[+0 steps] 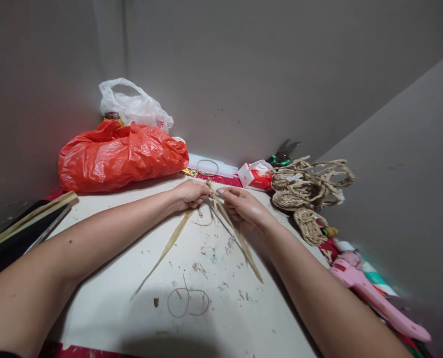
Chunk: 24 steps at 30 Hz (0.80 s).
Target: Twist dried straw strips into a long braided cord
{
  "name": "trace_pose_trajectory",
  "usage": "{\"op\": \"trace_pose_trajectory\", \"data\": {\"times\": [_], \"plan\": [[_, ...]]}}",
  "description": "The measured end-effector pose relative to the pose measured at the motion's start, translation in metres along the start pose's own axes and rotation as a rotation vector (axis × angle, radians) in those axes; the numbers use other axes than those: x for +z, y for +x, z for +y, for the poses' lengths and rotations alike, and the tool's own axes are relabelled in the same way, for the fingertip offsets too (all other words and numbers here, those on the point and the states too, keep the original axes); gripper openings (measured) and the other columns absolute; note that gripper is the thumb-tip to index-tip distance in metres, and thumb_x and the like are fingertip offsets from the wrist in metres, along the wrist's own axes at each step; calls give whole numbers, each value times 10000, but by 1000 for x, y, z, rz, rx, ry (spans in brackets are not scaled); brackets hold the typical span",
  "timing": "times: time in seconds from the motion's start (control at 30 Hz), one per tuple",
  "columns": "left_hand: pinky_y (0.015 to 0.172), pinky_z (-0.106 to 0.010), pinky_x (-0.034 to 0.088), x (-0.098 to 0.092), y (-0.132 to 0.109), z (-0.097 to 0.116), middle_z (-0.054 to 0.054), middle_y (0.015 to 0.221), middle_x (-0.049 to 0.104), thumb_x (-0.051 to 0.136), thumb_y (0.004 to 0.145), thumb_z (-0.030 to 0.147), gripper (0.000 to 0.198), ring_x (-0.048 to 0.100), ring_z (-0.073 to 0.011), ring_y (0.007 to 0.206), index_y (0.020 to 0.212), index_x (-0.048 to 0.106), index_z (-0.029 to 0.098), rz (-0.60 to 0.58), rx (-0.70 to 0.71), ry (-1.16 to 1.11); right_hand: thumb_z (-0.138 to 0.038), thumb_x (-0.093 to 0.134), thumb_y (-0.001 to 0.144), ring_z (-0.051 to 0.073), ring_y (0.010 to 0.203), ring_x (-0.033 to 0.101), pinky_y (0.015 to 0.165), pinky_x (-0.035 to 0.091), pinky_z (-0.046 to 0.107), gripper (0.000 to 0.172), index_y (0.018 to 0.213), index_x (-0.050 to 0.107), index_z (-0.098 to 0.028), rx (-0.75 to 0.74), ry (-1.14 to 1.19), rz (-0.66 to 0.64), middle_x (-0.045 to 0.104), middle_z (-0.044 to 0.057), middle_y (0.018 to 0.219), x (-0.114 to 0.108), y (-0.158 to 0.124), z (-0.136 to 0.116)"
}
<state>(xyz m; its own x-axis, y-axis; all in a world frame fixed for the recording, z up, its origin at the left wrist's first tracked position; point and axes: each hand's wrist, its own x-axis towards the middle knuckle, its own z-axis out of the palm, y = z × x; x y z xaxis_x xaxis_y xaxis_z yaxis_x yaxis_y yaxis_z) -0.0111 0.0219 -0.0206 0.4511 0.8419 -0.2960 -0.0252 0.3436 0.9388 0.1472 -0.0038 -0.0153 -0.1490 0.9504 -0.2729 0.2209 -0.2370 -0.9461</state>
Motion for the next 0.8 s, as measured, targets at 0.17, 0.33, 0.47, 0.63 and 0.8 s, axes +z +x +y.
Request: {"op": "trace_pose_trajectory", "data": {"times": [0.17, 0.33, 0.47, 0.63, 0.8], "plan": [[337, -153, 71, -5, 2, 3, 100, 418, 222, 458, 787, 89, 217, 153, -9, 310, 587, 401, 152, -65, -47, -29, -392, 635, 714, 19, 348, 147, 344, 72, 167, 334, 648, 372, -197, -19, 112, -20, 253, -110, 457, -3, 8, 2], [342, -135, 67, -14, 5, 7, 102, 446, 199, 443, 798, 97, 203, 135, -10, 335, 613, 384, 157, -167, -139, -97, -366, 620, 732, 21, 346, 147, 341, 74, 166, 247, 729, 446, -191, -66, 150, 63, 243, -114, 461, -2, 9, 1], [346, -124, 66, -17, 6, 9, 103, 460, 199, 468, 783, 107, 151, 129, -8, 348, 653, 405, 152, -206, -143, -93, -460, 612, 728, 15, 356, 106, 347, 39, 173, 355, 643, 403, -186, 32, 163, -188, 197, -118, 456, 4, 8, 2], [349, -135, 62, -17, 5, 9, 102, 458, 211, 509, 759, 128, 198, 134, -10, 343, 632, 362, 170, -220, -130, -55, -368, 672, 683, 11, 355, 114, 346, 43, 167, 322, 662, 409, -183, 34, 257, -303, 233, -124, 452, 3, 10, 4], [349, -166, 67, -8, 0, 7, 95, 414, 241, 527, 768, 159, 204, 146, -16, 320, 605, 404, 166, -103, -51, 89, -313, 647, 697, 12, 347, 132, 337, 54, 165, 294, 633, 390, -185, 34, 222, -290, 245, -118, 449, -5, 12, 6]]}}
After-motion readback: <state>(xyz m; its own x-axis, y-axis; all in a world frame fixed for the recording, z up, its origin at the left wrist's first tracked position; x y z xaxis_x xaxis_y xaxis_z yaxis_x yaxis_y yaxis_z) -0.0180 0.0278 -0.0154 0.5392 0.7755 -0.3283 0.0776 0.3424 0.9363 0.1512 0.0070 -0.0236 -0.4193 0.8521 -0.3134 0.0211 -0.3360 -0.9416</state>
